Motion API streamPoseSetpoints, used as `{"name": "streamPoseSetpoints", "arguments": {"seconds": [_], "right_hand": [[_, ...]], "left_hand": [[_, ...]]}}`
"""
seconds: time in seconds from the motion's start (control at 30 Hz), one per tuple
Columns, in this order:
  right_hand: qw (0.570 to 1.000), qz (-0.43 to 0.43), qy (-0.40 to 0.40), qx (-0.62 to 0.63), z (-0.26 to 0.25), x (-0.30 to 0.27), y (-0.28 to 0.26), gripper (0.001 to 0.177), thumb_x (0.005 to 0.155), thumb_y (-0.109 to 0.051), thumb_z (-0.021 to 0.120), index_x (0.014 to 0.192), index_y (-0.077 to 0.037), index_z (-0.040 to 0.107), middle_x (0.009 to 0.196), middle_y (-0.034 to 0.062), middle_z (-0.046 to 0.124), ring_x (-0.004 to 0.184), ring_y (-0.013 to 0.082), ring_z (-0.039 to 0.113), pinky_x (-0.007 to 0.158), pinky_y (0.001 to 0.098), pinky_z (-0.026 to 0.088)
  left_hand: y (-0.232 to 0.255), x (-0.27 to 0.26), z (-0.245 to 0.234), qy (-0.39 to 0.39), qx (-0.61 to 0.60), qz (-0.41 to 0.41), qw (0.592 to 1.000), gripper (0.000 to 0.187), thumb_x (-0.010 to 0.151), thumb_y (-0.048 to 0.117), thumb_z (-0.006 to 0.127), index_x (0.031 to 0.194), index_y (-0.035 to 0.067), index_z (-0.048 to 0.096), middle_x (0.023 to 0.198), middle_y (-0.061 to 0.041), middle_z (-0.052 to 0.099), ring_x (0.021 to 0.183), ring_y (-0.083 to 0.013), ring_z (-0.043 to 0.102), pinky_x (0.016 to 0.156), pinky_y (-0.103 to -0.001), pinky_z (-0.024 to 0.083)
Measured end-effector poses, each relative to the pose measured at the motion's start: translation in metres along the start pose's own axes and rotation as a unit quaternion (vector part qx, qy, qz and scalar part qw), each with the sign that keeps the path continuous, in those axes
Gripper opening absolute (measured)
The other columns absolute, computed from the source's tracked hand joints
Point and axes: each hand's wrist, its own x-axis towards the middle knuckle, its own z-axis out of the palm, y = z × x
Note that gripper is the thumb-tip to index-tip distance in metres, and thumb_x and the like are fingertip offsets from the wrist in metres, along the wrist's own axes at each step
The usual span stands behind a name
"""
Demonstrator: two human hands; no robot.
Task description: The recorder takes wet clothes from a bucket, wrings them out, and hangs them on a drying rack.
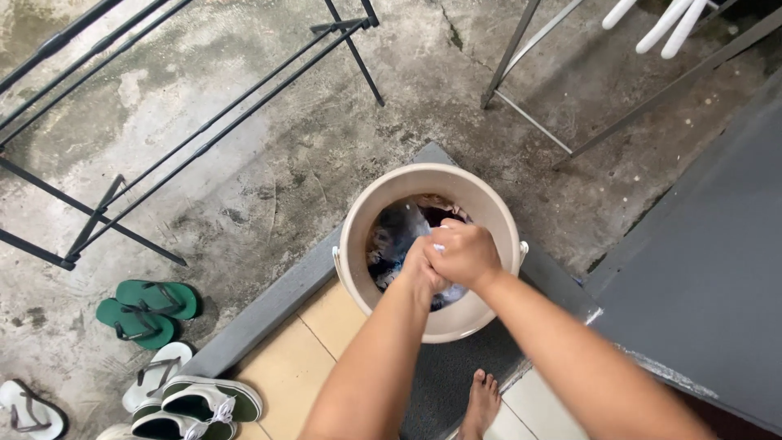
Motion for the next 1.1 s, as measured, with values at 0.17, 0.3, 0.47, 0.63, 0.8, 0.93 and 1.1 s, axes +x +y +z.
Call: {"name": "streamPoseSetpoints", "arguments": {"seconds": [0.17, 0.3, 0.47, 0.63, 0.8, 0.93, 1.1], "right_hand": [[0.976, -0.191, -0.093, -0.036, -0.034, 0.018, -0.019, 0.014, 0.075, -0.023, 0.075, 0.069, -0.011, 0.07, 0.077, 0.0104, 0.071, 0.063, 0.0282, 0.069, 0.06, 0.0398, 0.058], [0.941, -0.3, -0.147, -0.049, -0.062, 0.037, -0.041, 0.013, 0.076, -0.023, 0.076, 0.072, -0.012, 0.069, 0.077, 0.0073, 0.07, 0.064, 0.0253, 0.069, 0.058, 0.0397, 0.057], [0.928, -0.332, -0.163, -0.051, -0.079, 0.049, -0.056, 0.019, 0.074, -0.024, 0.077, 0.067, -0.013, 0.062, 0.076, 0.0064, 0.067, 0.067, 0.0263, 0.07, 0.058, 0.0416, 0.056], [0.922, -0.331, -0.188, -0.072, -0.081, 0.049, -0.056, 0.022, 0.075, -0.025, 0.077, 0.066, -0.013, 0.062, 0.074, 0.006, 0.066, 0.067, 0.0259, 0.069, 0.059, 0.0416, 0.056], [0.989, 0.022, -0.134, 0.06, -0.076, 0.027, -0.036, 0.022, 0.088, -0.028, 0.077, 0.095, -0.008, 0.071, 0.103, 0.0115, 0.072, 0.094, 0.032, 0.072, 0.081, 0.041, 0.057], [0.961, 0.1, -0.106, 0.234, -0.056, 0.001, -0.006, 0.075, 0.084, -0.022, 0.083, 0.143, -0.001, 0.042, 0.137, 0.0158, 0.055, 0.127, 0.0329, 0.055, 0.104, 0.0414, 0.042], [0.958, 0.077, -0.137, 0.239, -0.115, 0.014, -0.06, 0.043, 0.077, -0.005, 0.071, 0.12, -0.003, 0.066, 0.146, 0.0115, 0.058, 0.135, 0.0238, 0.056, 0.108, 0.0366, 0.046]], "left_hand": [[0.04, -0.046, -0.026, -0.2, 0.063, -0.115, 0.971, 0.02, 0.093, 0.025, 0.062, 0.094, 0.005, 0.066, 0.083, -0.012, 0.071, 0.064, -0.0247, 0.071, 0.051, -0.04, 0.06], [0.017, -0.061, 0.035, -0.159, 0.132, -0.072, 0.976, 0.02, 0.094, 0.025, 0.061, 0.095, 0.007, 0.068, 0.085, -0.011, 0.072, 0.068, -0.0234, 0.071, 0.056, -0.039, 0.059], [0.015, -0.091, 0.059, -0.112, 0.208, -0.012, 0.972, 0.02, 0.095, 0.025, 0.06, 0.098, 0.008, 0.069, 0.088, -0.009, 0.073, 0.074, -0.0217, 0.071, 0.062, -0.038, 0.059], [0.018, -0.135, 0.085, -0.063, 0.278, 0.057, 0.957, 0.02, 0.096, 0.026, 0.058, 0.1, 0.01, 0.07, 0.09, -0.007, 0.073, 0.079, -0.0201, 0.072, 0.068, -0.037, 0.059], [0.031, -0.165, 0.106, -0.019, 0.341, 0.137, 0.93, 0.021, 0.096, 0.026, 0.057, 0.102, 0.012, 0.072, 0.093, -0.006, 0.074, 0.085, -0.0185, 0.072, 0.074, -0.036, 0.059], [0.036, -0.164, 0.081, -0.111, 0.496, 0.256, 0.822, 0.026, 0.1, 0.028, 0.063, 0.097, 0.005, 0.074, 0.094, -0.009, 0.071, 0.083, -0.017, 0.064, 0.077, -0.035, 0.052], [0.017, -0.223, 0.106, -0.125, 0.644, 0.409, 0.634, 0.034, 0.099, 0.031, 0.075, 0.09, -0.001, 0.07, 0.09, -0.01, 0.065, 0.081, -0.0162, 0.058, 0.075, -0.036, 0.05]]}}
